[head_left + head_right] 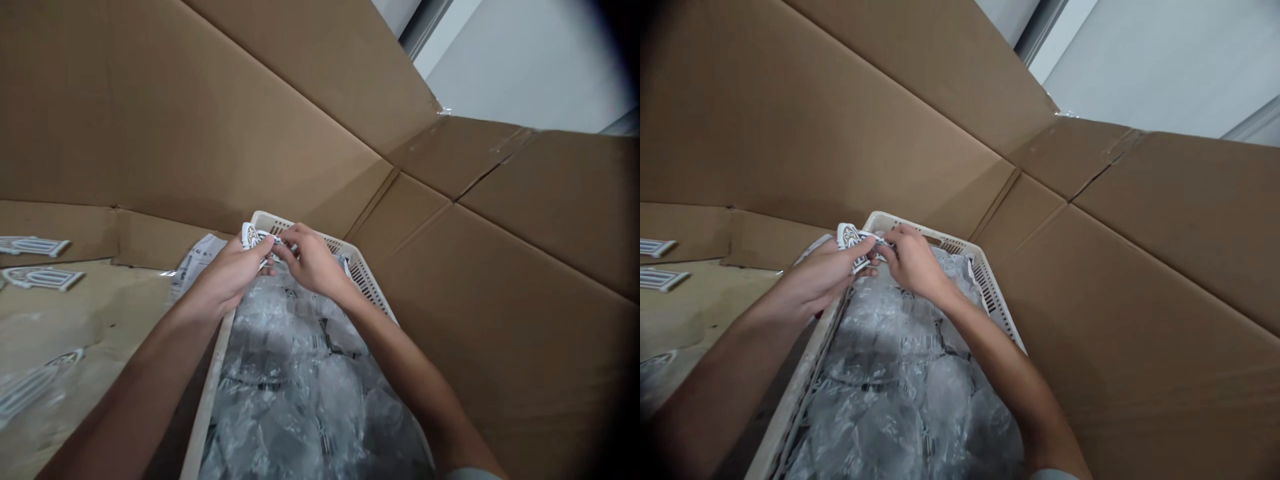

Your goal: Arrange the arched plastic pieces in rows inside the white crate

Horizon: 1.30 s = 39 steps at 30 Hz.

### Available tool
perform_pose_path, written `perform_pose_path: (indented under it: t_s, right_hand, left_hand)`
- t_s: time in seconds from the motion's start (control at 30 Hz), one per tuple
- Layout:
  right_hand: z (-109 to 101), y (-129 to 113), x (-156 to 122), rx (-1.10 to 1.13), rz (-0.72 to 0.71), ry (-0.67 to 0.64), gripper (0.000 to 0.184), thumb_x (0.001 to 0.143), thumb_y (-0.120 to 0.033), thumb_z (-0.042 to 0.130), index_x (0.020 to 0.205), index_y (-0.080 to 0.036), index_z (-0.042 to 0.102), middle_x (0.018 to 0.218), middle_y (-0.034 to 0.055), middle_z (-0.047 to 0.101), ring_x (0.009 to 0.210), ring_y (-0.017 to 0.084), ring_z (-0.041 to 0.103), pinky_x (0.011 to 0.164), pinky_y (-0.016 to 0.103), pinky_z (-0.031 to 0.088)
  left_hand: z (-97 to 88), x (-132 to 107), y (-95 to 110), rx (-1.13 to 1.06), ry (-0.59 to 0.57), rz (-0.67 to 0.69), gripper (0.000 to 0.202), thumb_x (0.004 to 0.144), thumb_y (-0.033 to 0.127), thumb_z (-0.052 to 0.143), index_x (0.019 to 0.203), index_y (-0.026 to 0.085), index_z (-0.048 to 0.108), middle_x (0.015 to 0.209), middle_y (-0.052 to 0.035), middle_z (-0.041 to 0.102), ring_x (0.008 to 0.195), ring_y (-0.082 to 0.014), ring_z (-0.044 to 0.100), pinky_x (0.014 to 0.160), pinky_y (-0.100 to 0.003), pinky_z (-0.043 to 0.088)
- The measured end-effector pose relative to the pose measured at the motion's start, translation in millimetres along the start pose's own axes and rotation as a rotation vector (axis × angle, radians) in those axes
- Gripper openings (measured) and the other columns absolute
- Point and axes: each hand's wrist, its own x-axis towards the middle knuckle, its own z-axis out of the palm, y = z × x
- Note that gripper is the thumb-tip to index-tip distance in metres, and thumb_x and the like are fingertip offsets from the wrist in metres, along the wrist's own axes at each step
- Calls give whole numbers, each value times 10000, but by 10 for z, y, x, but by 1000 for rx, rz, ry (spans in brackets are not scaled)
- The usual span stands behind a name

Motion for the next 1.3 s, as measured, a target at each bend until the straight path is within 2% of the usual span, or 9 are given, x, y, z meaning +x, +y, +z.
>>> perform_pose_path:
  t_s: [0.1,0.2,0.27,0.4,0.57,0.8,1.03,1.17,1.3]
  right_hand:
    - [-129,475,-16,-111,188,98,247,1016,-328,631,838,-189,729,888,50,696,855,211,623,829,322,471]
    - [-252,1127,-113,-183,652,185,160,978,-293,646,980,-183,762,904,42,747,853,196,673,815,279,489]
    - [-270,1539,-229,-245,817,226,175,911,-226,683,1051,-152,758,961,90,769,880,213,696,816,286,499]
    - [-123,2129,-484,-314,950,208,115,838,-185,691,926,-140,750,858,87,755,831,220,695,744,273,494]
    - [145,2493,-600,-304,984,122,86,865,-191,670,825,-146,731,740,31,707,748,186,672,660,243,471]
    - [248,2625,-556,-300,1012,21,194,923,-233,747,754,-159,686,681,-6,669,667,158,629,710,287,497]
    - [239,2486,-600,-273,977,32,236,875,-233,761,668,-168,668,607,0,625,642,162,614,657,260,461]
    - [180,2223,-488,-252,900,146,104,831,-223,775,796,-141,721,772,76,716,817,228,679,738,285,483]
    - [59,1587,-253,-81,679,166,384,1040,-483,561,956,-162,753,972,84,755,904,201,678,760,266,501]
  left_hand:
    - [36,-7,1,-24,35,-81,85,887,149,732,950,135,677,860,-77,657,713,-165,635,568,-251,501]
    - [32,5,42,-103,84,-159,157,771,67,705,889,138,628,859,-76,620,737,-169,641,535,-234,476]
    - [15,11,81,-181,73,-191,252,669,10,597,878,151,585,826,-62,577,712,-163,611,497,-225,431]
    - [-13,4,127,-222,59,-212,544,480,-16,463,991,146,556,832,-64,563,747,-163,606,543,-219,455]
    - [-17,15,80,-134,102,-163,531,560,-49,491,1048,132,595,855,-60,587,720,-146,579,564,-231,468]
    - [35,16,37,-79,30,-161,298,679,-14,642,927,149,615,835,-53,584,671,-146,522,488,-243,376]
    - [68,-59,49,125,-25,-41,150,803,58,758,810,146,637,787,-73,643,652,-154,585,488,-224,372]
    - [78,-85,64,252,-1,-31,131,856,93,761,755,120,682,712,-111,681,550,-124,531,480,-216,359]
    - [97,-99,63,279,-1,-16,150,889,112,731,749,135,682,714,-104,700,514,-114,512,482,-216,357]
